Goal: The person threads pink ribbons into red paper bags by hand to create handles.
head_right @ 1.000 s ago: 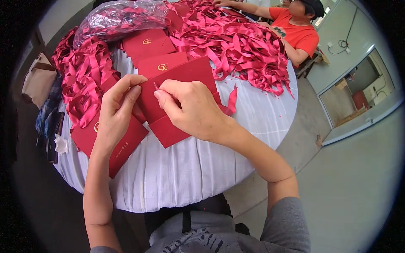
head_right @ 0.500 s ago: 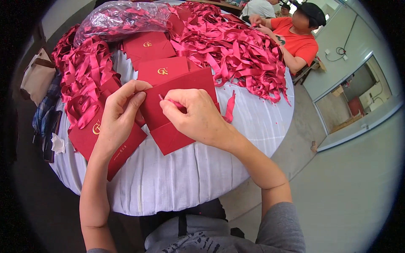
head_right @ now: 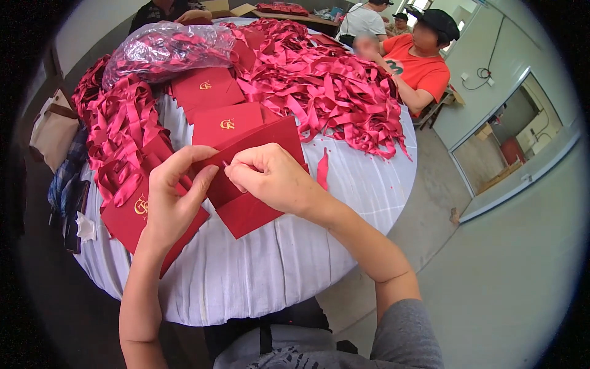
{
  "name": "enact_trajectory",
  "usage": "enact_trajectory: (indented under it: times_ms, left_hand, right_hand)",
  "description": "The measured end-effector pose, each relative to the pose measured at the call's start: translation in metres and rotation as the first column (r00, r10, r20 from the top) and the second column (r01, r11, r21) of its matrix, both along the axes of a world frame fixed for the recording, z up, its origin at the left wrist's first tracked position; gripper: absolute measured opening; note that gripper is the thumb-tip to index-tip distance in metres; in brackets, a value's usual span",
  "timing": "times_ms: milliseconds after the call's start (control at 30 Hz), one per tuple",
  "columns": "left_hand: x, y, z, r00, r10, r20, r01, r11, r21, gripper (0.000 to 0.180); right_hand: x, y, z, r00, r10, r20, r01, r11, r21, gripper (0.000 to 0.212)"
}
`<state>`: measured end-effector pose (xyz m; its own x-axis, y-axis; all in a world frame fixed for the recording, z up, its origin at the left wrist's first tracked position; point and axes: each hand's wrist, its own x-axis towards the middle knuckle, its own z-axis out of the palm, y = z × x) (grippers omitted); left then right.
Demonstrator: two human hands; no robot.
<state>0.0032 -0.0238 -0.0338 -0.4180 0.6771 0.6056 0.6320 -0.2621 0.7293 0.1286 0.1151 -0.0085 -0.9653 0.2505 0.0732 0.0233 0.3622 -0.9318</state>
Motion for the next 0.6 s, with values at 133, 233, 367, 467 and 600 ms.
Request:
enact_trajectory:
  times_ms: [133, 233, 367, 467, 600]
  left_hand:
    - [0.003, -0.002, 0.002, 0.997, 0.004, -0.082, 0.0, 0.999, 0.047, 0.019]
    - [0.004, -0.002, 0.003, 0.996, 0.0, -0.089, 0.004, 0.999, 0.045, 0.019]
    - [0.003, -0.002, 0.001, 0.997, -0.013, -0.074, 0.015, 0.999, 0.03, 0.019]
    - [0.006, -0.002, 0.005, 0.999, -0.019, -0.04, 0.02, 0.999, 0.026, 0.018]
    - [0.007, 0.0, 0.003, 0.998, -0.023, -0.062, 0.027, 0.998, 0.063, 0.019]
  right_hand:
    - [0.001, -0.003, 0.003, 1.0, 0.006, -0.017, -0.007, 0.997, -0.075, 0.028]
    - [0.001, 0.002, 0.002, 1.0, 0.019, 0.017, -0.018, 0.999, -0.04, 0.026]
    - [-0.001, -0.008, 0.001, 0.993, -0.081, -0.082, 0.091, 0.986, 0.137, 0.026]
    - [0.001, -0.01, 0.005, 0.988, -0.114, -0.107, 0.139, 0.954, 0.264, 0.025]
    - [0.0, -0.005, 0.002, 0.991, -0.095, -0.097, 0.113, 0.972, 0.205, 0.025]
